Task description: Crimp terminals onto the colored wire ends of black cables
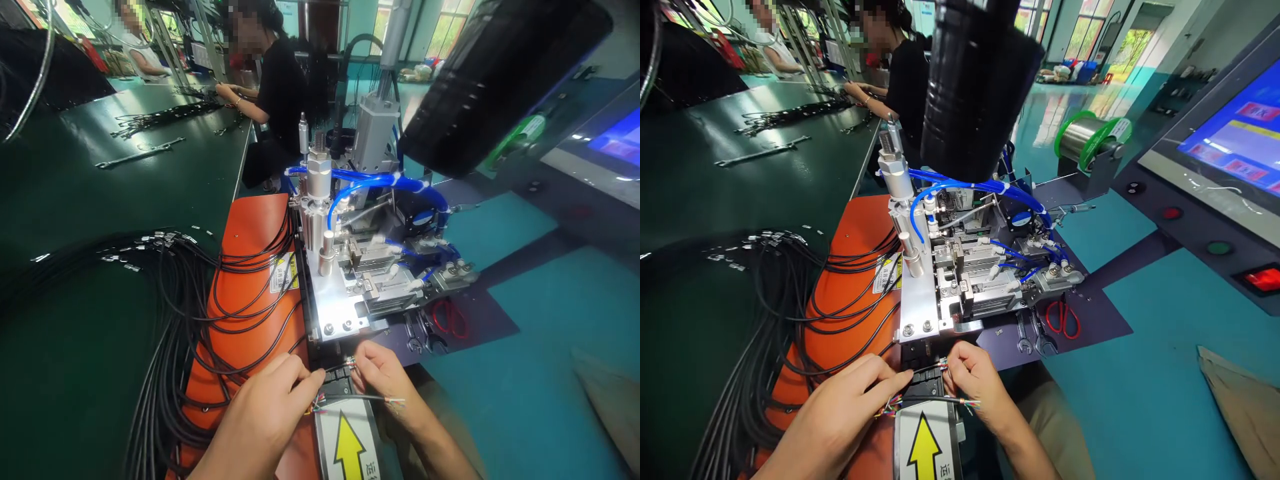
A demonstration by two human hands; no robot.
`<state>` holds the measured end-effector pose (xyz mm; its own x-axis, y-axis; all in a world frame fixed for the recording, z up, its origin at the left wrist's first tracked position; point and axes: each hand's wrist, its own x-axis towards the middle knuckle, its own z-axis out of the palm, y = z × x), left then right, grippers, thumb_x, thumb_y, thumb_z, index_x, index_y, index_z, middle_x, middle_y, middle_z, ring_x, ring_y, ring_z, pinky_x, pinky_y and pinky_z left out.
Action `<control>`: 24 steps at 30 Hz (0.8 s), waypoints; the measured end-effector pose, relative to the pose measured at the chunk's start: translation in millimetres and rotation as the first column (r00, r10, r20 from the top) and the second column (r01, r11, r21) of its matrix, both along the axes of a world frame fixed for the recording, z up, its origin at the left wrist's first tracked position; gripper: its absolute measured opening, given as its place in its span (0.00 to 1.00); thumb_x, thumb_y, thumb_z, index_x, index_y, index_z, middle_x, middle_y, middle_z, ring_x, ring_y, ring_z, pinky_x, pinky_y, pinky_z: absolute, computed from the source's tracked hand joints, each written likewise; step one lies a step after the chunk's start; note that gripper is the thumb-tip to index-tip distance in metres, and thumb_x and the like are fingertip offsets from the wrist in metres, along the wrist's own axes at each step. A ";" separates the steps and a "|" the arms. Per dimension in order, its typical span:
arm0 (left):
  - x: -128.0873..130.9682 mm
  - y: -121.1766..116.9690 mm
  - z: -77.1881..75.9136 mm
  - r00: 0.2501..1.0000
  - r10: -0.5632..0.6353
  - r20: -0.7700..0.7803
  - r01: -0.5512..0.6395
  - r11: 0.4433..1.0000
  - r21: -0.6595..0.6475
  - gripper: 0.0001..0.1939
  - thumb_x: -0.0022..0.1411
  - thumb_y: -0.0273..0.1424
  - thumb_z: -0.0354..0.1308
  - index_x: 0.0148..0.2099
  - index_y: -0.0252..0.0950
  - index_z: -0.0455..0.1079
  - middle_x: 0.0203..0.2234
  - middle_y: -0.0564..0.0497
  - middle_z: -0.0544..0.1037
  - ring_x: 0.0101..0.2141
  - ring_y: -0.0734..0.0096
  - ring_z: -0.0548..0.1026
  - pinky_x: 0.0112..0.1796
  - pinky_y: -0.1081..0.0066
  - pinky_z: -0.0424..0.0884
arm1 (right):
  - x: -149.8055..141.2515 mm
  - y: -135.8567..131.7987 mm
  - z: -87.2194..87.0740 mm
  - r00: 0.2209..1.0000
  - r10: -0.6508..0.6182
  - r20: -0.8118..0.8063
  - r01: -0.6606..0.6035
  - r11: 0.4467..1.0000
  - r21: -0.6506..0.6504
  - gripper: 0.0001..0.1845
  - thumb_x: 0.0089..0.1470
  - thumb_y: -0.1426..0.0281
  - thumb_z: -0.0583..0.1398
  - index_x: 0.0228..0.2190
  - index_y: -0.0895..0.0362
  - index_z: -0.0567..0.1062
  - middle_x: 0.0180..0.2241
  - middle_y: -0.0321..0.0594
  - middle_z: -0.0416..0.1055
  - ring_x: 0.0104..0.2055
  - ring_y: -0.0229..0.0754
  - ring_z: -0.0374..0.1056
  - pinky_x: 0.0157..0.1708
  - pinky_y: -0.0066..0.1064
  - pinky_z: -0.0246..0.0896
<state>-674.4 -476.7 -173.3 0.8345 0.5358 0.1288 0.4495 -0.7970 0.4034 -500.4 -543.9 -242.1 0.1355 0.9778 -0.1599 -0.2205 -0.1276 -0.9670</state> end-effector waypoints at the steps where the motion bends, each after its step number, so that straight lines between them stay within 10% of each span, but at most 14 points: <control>1: 0.3 1.0 0.8 1.000 -0.012 0.006 0.012 1.000 -0.001 0.15 0.62 0.24 0.42 0.41 0.40 0.68 0.24 0.54 0.68 0.24 0.76 0.65 0.25 0.80 0.63 | 0.0 0.5 0.0 1.000 0.001 -0.020 -0.001 1.000 -0.004 0.24 0.47 0.48 0.53 0.18 0.54 0.54 0.12 0.26 0.51 0.14 0.32 0.48 0.16 0.25 0.47; 16: -1.9 6.4 3.9 0.982 -0.099 -0.163 0.110 0.992 0.061 0.14 0.64 0.22 0.41 0.42 0.39 0.66 0.29 0.52 0.68 0.31 0.73 0.66 0.30 0.76 0.64 | 13.1 -0.9 21.2 0.987 -0.006 0.162 0.016 0.998 -0.060 0.14 0.49 0.66 0.55 0.16 0.57 0.61 0.17 0.31 0.57 0.22 0.34 0.54 0.23 0.26 0.49; 24: -3.9 5.0 -1.1 0.993 -0.051 -0.105 0.070 0.980 0.185 0.14 0.63 0.22 0.44 0.48 0.37 0.64 0.37 0.47 0.68 0.38 0.66 0.65 0.36 0.67 0.67 | 19.2 -27.4 27.3 0.971 -0.136 0.197 0.139 0.990 -0.001 0.18 0.55 0.60 0.48 0.19 0.56 0.63 0.18 0.32 0.57 0.21 0.35 0.55 0.22 0.27 0.53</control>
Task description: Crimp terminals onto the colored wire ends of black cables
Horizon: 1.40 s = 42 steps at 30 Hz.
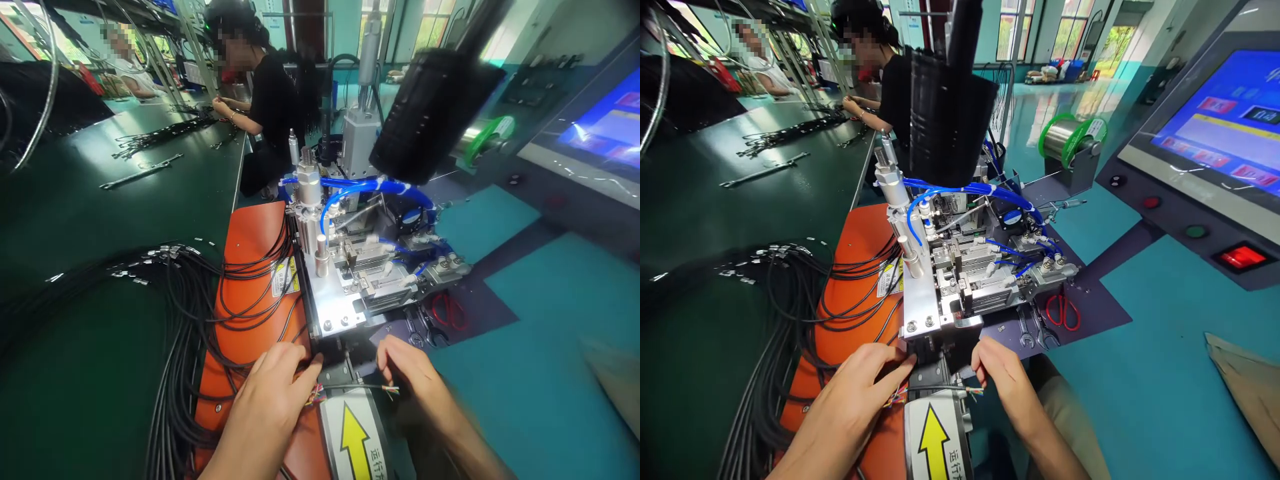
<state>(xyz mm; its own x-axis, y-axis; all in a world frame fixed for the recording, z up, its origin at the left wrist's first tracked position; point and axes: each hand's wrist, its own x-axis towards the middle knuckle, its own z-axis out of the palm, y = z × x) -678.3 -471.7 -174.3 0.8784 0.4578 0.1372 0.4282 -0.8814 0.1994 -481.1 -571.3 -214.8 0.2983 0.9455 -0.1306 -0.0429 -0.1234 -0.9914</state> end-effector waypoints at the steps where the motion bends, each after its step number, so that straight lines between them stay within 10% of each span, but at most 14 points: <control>1: 0.4 -0.4 -1.0 1.000 0.012 0.018 -0.013 0.999 0.038 0.15 0.62 0.22 0.44 0.49 0.37 0.63 0.38 0.45 0.67 0.39 0.63 0.65 0.36 0.65 0.67 | -2.1 -6.1 1.9 0.999 -0.030 0.010 0.030 1.000 0.001 0.17 0.56 0.60 0.49 0.21 0.56 0.65 0.18 0.32 0.58 0.21 0.35 0.55 0.22 0.26 0.53; 10: -3.0 -10.3 13.1 0.990 0.027 0.139 -0.036 0.998 0.058 0.28 0.52 0.13 0.41 0.55 0.33 0.59 0.39 0.42 0.68 0.39 0.62 0.66 0.35 0.64 0.70 | -22.2 -27.2 27.5 0.973 -0.173 0.152 0.166 0.984 0.057 0.09 0.52 0.65 0.57 0.24 0.55 0.73 0.21 0.33 0.64 0.21 0.34 0.59 0.19 0.23 0.54; 17: -0.2 -28.0 32.5 0.980 -0.116 0.163 0.096 0.988 0.122 0.18 0.60 0.23 0.44 0.52 0.34 0.62 0.32 0.45 0.72 0.31 0.65 0.70 0.28 0.69 0.70 | -25.0 -28.0 39.4 0.912 -0.079 0.402 0.004 0.983 0.184 0.10 0.54 0.70 0.55 0.23 0.55 0.71 0.21 0.33 0.67 0.23 0.35 0.63 0.22 0.22 0.57; 21: 7.5 -36.4 35.0 0.969 -0.169 0.181 0.189 0.977 -0.098 0.16 0.61 0.25 0.44 0.50 0.35 0.63 0.30 0.47 0.75 0.29 0.69 0.71 0.28 0.74 0.69 | -36.7 -26.6 44.5 0.876 0.043 0.480 -0.166 0.962 0.218 0.09 0.55 0.74 0.54 0.26 0.55 0.72 0.24 0.34 0.69 0.26 0.36 0.66 0.27 0.22 0.60; 28: 9.0 -31.1 24.2 0.951 0.091 0.295 0.117 0.778 -0.617 0.08 0.60 0.29 0.50 0.41 0.40 0.68 0.31 0.51 0.74 0.31 0.73 0.72 0.31 0.78 0.66 | -49.2 -21.2 33.0 0.989 -0.058 0.139 0.051 0.997 0.055 0.12 0.54 0.66 0.55 0.23 0.56 0.72 0.20 0.33 0.68 0.22 0.35 0.64 0.22 0.21 0.59; 32: 8.0 -30.2 24.5 0.918 0.250 0.308 0.005 0.769 -0.639 0.05 0.58 0.32 0.53 0.33 0.39 0.69 0.25 0.54 0.70 0.25 0.77 0.69 0.24 0.79 0.62 | -44.9 -20.4 32.1 0.996 -0.074 -0.051 0.076 0.997 0.033 0.09 0.52 0.66 0.57 0.26 0.55 0.74 0.22 0.33 0.66 0.20 0.33 0.63 0.18 0.20 0.57; 42: 5.9 -33.1 15.4 0.910 0.252 0.329 -0.006 0.802 -0.597 0.06 0.58 0.32 0.54 0.31 0.38 0.70 0.22 0.55 0.68 0.24 0.77 0.68 0.24 0.78 0.60 | -49.3 -15.2 40.2 0.994 -0.087 0.059 0.075 0.981 0.178 0.07 0.51 0.71 0.57 0.25 0.55 0.76 0.24 0.34 0.68 0.23 0.33 0.62 0.23 0.21 0.56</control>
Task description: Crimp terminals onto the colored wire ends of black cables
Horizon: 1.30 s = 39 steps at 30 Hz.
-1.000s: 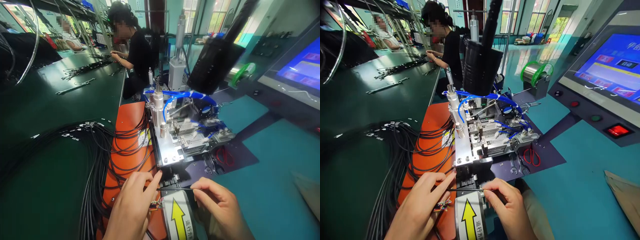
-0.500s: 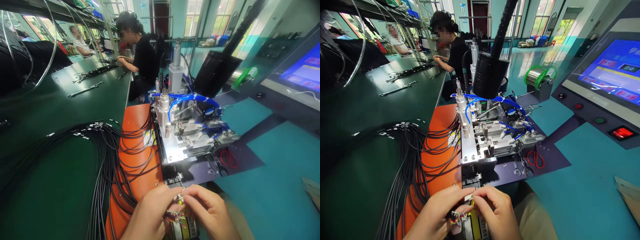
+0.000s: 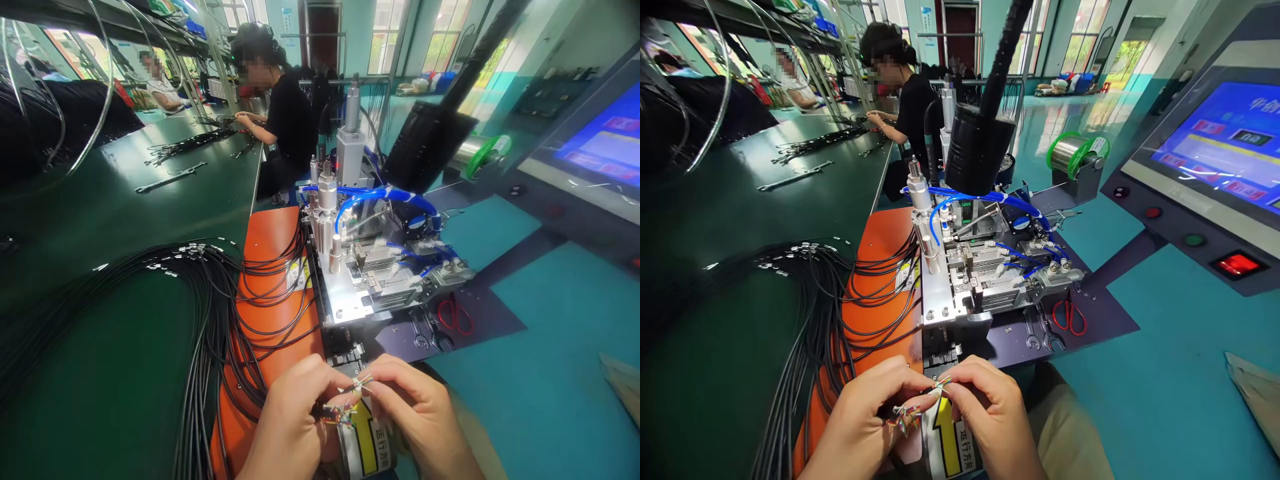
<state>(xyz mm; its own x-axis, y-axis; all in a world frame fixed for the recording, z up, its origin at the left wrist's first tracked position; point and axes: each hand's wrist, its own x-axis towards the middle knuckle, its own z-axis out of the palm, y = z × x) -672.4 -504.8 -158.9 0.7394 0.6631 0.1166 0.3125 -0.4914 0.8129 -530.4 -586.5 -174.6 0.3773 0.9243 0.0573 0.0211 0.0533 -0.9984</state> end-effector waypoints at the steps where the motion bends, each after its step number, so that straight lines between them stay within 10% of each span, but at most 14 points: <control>1: 0.1 0.5 -1.2 1.000 -0.006 0.002 0.006 1.000 -0.005 0.05 0.58 0.31 0.54 0.31 0.38 0.70 0.22 0.55 0.69 0.24 0.77 0.68 0.24 0.78 0.60 | 0.6 -0.1 0.6 1.000 0.005 0.008 -0.005 1.000 -0.003 0.07 0.51 0.72 0.57 0.25 0.55 0.76 0.24 0.34 0.68 0.24 0.34 0.62 0.23 0.22 0.56; 13: 0.3 -10.4 7.9 0.999 0.034 -0.023 -0.031 0.993 0.116 0.06 0.60 0.30 0.52 0.36 0.40 0.70 0.24 0.54 0.67 0.25 0.76 0.67 0.25 0.78 0.62 | 2.7 0.7 11.1 0.986 0.100 -0.134 -0.128 0.967 -0.222 0.12 0.48 0.63 0.59 0.22 0.59 0.73 0.22 0.37 0.68 0.24 0.37 0.62 0.23 0.24 0.58; 17: 2.0 -6.0 1.9 0.999 0.044 0.013 -0.044 0.999 0.003 0.08 0.60 0.32 0.51 0.37 0.40 0.72 0.24 0.53 0.68 0.26 0.75 0.69 0.25 0.78 0.62 | -2.7 -3.5 4.7 0.972 0.070 0.226 -0.051 0.995 -0.087 0.12 0.54 0.68 0.54 0.23 0.57 0.74 0.23 0.37 0.69 0.25 0.38 0.64 0.24 0.25 0.58; 22: 5.6 0.2 7.5 0.993 0.108 -0.048 -0.114 0.983 -0.145 0.14 0.59 0.37 0.52 0.29 0.36 0.73 0.21 0.51 0.67 0.23 0.72 0.67 0.23 0.75 0.60 | -15.6 -4.3 -7.1 0.773 -0.026 0.634 -0.063 0.991 0.118 0.11 0.56 0.76 0.51 0.26 0.58 0.71 0.23 0.40 0.67 0.26 0.39 0.63 0.27 0.29 0.57; 39: 4.2 -3.1 6.9 0.999 0.043 -0.020 -0.046 0.980 -0.192 0.13 0.60 0.32 0.47 0.23 0.36 0.57 0.23 0.55 0.59 0.24 0.74 0.59 0.25 0.73 0.54 | -10.9 8.7 6.3 0.957 0.045 0.285 -0.026 0.997 -0.070 0.10 0.58 0.67 0.50 0.26 0.55 0.65 0.26 0.34 0.63 0.28 0.37 0.63 0.28 0.25 0.58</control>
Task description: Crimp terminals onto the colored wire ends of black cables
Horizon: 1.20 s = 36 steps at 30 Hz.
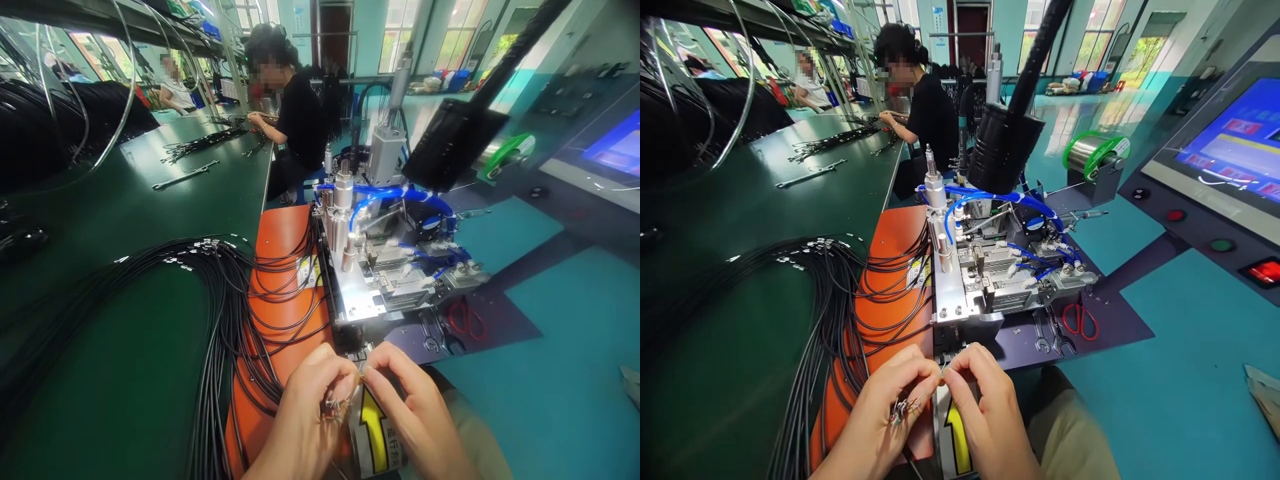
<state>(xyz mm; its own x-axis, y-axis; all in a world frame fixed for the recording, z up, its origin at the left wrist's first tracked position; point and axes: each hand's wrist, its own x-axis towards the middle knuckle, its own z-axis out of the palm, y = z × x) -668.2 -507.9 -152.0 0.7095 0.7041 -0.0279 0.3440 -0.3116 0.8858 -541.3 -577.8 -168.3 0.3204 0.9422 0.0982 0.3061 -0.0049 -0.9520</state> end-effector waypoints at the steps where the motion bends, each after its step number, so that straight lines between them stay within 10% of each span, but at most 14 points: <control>1: -0.1 -0.1 0.7 1.000 -0.005 -0.004 0.005 1.000 0.000 0.13 0.61 0.32 0.47 0.24 0.36 0.57 0.23 0.55 0.59 0.24 0.74 0.60 0.25 0.73 0.54 | 0.2 -0.2 -0.3 1.000 -0.009 0.006 0.009 1.000 0.009 0.07 0.58 0.68 0.51 0.29 0.55 0.66 0.27 0.34 0.64 0.30 0.37 0.63 0.30 0.25 0.59; 18: 5.4 -7.6 -1.4 0.997 0.070 -0.023 -0.067 0.988 0.137 0.12 0.60 0.25 0.46 0.23 0.36 0.57 0.22 0.55 0.60 0.23 0.76 0.61 0.23 0.76 0.56 | 0.4 0.4 -4.9 0.980 -0.027 0.195 -0.005 0.986 0.165 0.11 0.58 0.74 0.48 0.24 0.56 0.61 0.25 0.35 0.60 0.29 0.38 0.58 0.29 0.29 0.53; 25: 4.1 6.8 -6.8 1.000 0.004 -0.006 -0.003 0.973 0.233 0.06 0.58 0.27 0.52 0.38 0.40 0.66 0.25 0.55 0.66 0.25 0.75 0.67 0.26 0.77 0.61 | 17.9 5.5 -25.1 0.950 -0.107 0.294 0.030 0.967 0.254 0.10 0.58 0.78 0.44 0.29 0.56 0.61 0.27 0.38 0.58 0.31 0.40 0.56 0.32 0.34 0.52; 36: 1.0 16.8 -17.6 0.942 -0.030 -0.334 0.072 0.991 0.114 0.12 0.46 0.18 0.45 0.30 0.39 0.63 0.24 0.55 0.67 0.26 0.73 0.66 0.26 0.75 0.58 | 37.0 14.1 -71.2 0.930 -0.076 0.359 -0.009 0.973 0.229 0.09 0.58 0.79 0.45 0.30 0.56 0.60 0.29 0.38 0.59 0.33 0.41 0.56 0.34 0.36 0.53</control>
